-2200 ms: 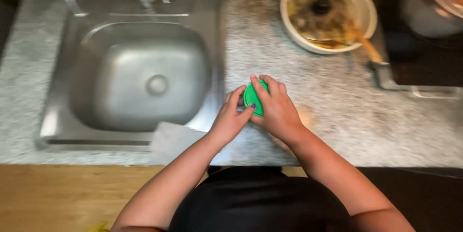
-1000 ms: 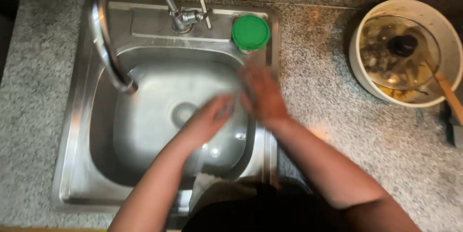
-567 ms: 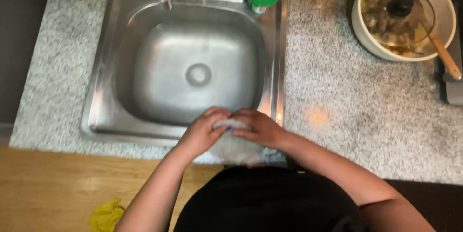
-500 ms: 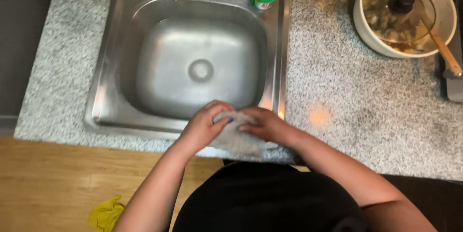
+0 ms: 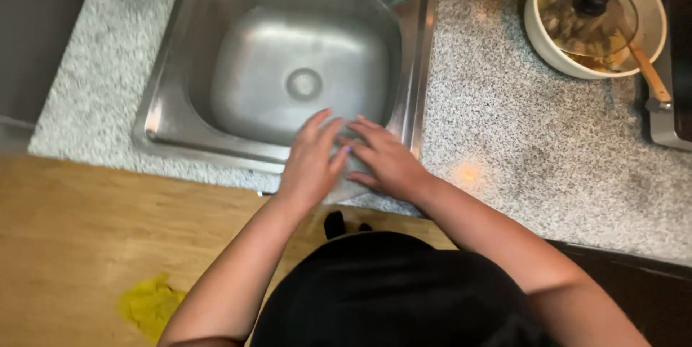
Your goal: Wiping down the kitchen countertop and induction stove with a cloth.
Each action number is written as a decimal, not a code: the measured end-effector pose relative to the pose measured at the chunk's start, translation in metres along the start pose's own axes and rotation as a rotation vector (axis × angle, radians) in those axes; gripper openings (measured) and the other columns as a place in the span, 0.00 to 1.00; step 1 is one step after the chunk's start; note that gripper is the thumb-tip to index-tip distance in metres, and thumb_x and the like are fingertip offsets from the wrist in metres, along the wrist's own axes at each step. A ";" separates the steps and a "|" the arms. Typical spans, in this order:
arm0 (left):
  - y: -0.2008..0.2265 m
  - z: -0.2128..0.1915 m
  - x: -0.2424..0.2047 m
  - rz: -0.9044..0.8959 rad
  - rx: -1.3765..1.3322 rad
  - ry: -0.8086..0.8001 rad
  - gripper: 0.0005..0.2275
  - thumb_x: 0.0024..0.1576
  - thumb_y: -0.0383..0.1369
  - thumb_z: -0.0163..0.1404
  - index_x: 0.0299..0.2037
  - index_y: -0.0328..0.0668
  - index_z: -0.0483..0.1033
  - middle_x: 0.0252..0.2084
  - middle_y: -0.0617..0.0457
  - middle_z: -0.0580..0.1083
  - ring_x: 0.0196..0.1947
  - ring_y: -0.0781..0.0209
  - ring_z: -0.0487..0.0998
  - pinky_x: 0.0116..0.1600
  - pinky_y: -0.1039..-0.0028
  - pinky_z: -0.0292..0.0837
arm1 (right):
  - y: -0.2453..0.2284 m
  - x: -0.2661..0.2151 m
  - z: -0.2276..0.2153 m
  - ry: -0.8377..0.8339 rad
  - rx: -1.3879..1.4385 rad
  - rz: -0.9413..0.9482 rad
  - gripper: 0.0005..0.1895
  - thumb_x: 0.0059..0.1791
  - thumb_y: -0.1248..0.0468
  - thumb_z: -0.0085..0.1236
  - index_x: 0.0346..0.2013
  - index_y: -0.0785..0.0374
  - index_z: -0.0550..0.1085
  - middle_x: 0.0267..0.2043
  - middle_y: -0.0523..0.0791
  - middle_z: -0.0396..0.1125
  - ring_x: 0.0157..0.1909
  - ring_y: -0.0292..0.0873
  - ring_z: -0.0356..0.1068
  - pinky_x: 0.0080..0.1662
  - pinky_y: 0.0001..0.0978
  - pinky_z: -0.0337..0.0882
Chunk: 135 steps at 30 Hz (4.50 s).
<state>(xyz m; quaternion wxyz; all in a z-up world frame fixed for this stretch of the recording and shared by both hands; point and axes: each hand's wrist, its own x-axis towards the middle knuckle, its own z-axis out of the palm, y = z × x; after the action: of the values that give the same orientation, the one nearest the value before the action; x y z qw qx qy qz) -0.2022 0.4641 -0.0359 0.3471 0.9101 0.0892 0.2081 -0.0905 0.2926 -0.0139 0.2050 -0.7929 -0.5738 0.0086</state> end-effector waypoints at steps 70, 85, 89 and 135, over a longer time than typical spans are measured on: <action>-0.269 -0.199 -0.014 0.648 -0.180 -0.262 0.16 0.58 0.34 0.51 0.57 0.46 0.78 0.64 0.53 0.74 0.65 0.51 0.70 0.71 0.58 0.59 | -0.213 0.230 0.232 0.006 -0.176 0.217 0.32 0.56 0.50 0.38 0.74 0.52 0.57 0.80 0.45 0.46 0.80 0.49 0.43 0.73 0.49 0.45; -0.377 -0.289 -0.012 0.477 -0.251 0.091 0.23 0.58 0.31 0.51 0.66 0.42 0.66 0.73 0.42 0.59 0.76 0.38 0.55 0.78 0.46 0.44 | -0.271 0.327 0.259 0.260 -0.046 0.223 0.24 0.51 0.58 0.54 0.61 0.62 0.70 0.68 0.53 0.62 0.72 0.58 0.58 0.72 0.49 0.57; -0.383 -0.287 -0.013 0.446 -0.192 -0.013 0.23 0.58 0.33 0.50 0.66 0.43 0.68 0.74 0.43 0.59 0.78 0.40 0.54 0.78 0.43 0.39 | -0.289 0.340 0.244 0.021 -0.140 0.158 0.27 0.48 0.55 0.55 0.59 0.64 0.71 0.68 0.54 0.60 0.72 0.58 0.55 0.72 0.52 0.50; -0.351 -0.217 0.111 0.076 0.116 -0.008 0.31 0.56 0.41 0.52 0.70 0.40 0.62 0.76 0.38 0.53 0.77 0.36 0.48 0.73 0.34 0.33 | -0.113 0.458 0.213 -0.229 -0.150 -0.148 0.35 0.56 0.46 0.41 0.76 0.51 0.53 0.81 0.45 0.45 0.81 0.51 0.41 0.75 0.53 0.42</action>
<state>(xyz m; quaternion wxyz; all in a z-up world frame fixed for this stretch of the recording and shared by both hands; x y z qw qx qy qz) -0.2043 0.8885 -0.0895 0.2860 0.9322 0.0651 0.2119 -0.0892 0.8075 -0.0699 0.0788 -0.7555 -0.6492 0.0409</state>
